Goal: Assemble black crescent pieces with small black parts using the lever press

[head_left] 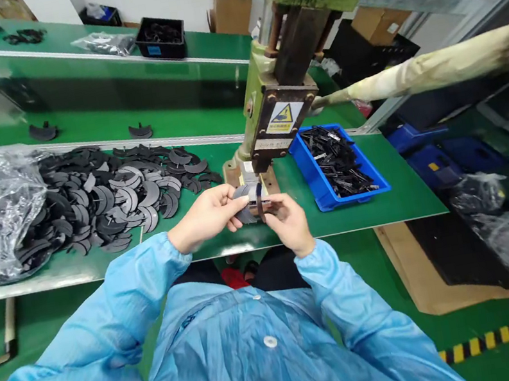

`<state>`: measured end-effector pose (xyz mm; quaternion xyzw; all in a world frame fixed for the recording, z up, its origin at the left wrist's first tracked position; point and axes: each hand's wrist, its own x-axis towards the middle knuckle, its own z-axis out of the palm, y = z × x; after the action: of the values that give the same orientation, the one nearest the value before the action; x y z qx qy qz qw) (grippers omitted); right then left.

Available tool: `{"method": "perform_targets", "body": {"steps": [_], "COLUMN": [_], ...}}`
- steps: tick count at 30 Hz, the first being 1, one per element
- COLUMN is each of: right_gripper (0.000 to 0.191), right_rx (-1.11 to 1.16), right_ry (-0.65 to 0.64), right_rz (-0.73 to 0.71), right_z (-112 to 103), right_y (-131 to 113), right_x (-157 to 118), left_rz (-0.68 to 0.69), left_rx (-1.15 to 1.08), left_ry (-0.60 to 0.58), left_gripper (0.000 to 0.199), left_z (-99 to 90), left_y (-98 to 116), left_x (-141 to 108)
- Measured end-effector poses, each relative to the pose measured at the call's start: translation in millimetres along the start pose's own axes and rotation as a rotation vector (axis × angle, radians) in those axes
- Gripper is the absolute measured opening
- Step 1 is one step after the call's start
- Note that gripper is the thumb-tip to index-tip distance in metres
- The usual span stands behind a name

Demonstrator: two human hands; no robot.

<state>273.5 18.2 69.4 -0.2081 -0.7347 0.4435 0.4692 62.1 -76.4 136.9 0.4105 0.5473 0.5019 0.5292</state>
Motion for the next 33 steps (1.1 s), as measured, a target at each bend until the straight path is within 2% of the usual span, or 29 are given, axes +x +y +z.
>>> {"method": "perform_targets", "body": {"steps": [3,7,13,17,20,23,24,26,28,33], "right_gripper": [0.031,0.025,0.019,0.016,0.013,0.012,0.012,0.011,0.011,0.011], "right_rx": [-0.009,-0.038,-0.135,-0.24,-0.307,-0.349,-0.358,-0.37,-0.371,-0.364], "right_ry": [-0.019,0.004,-0.034,-0.099,-0.152,-0.188,-0.196,-0.209,-0.209,-0.175], "right_rz": [0.082,0.1,0.041,-0.04,-0.108,-0.161,-0.175,-0.202,-0.227,-0.267], "right_z": [14,15,12,2,-8,-13,-14,-14,-14,-14], "right_y": [-2,-3,-8,-17,-22,-22,-22,-21,-21,-21], "right_x": [-10,-14,-20,-12,-6,-4,-4,-5,-6,-11], "left_rz": [0.003,-0.011,-0.112,-0.095,0.027,0.291,0.364,0.43,0.398,0.147], "left_rx": [0.011,0.034,-0.02,0.089,0.222,0.419,0.496,0.616,0.633,0.442], "left_ry": [-0.035,-0.033,-0.153,-0.089,0.025,0.223,0.241,0.191,0.131,0.034], "left_gripper": [0.051,0.05,0.052,0.053,0.046,0.035,0.032,0.03,0.036,0.042], "left_z": [13.2,22.3,15.6,7.4,5.9,11.3,13.9,18.8,21.1,19.0], "left_y": [6,7,6,0,-5,-4,-3,-2,-3,-15], "left_x": [-10,-16,-8,-3,-7,-16,-19,-21,-19,-6]}}
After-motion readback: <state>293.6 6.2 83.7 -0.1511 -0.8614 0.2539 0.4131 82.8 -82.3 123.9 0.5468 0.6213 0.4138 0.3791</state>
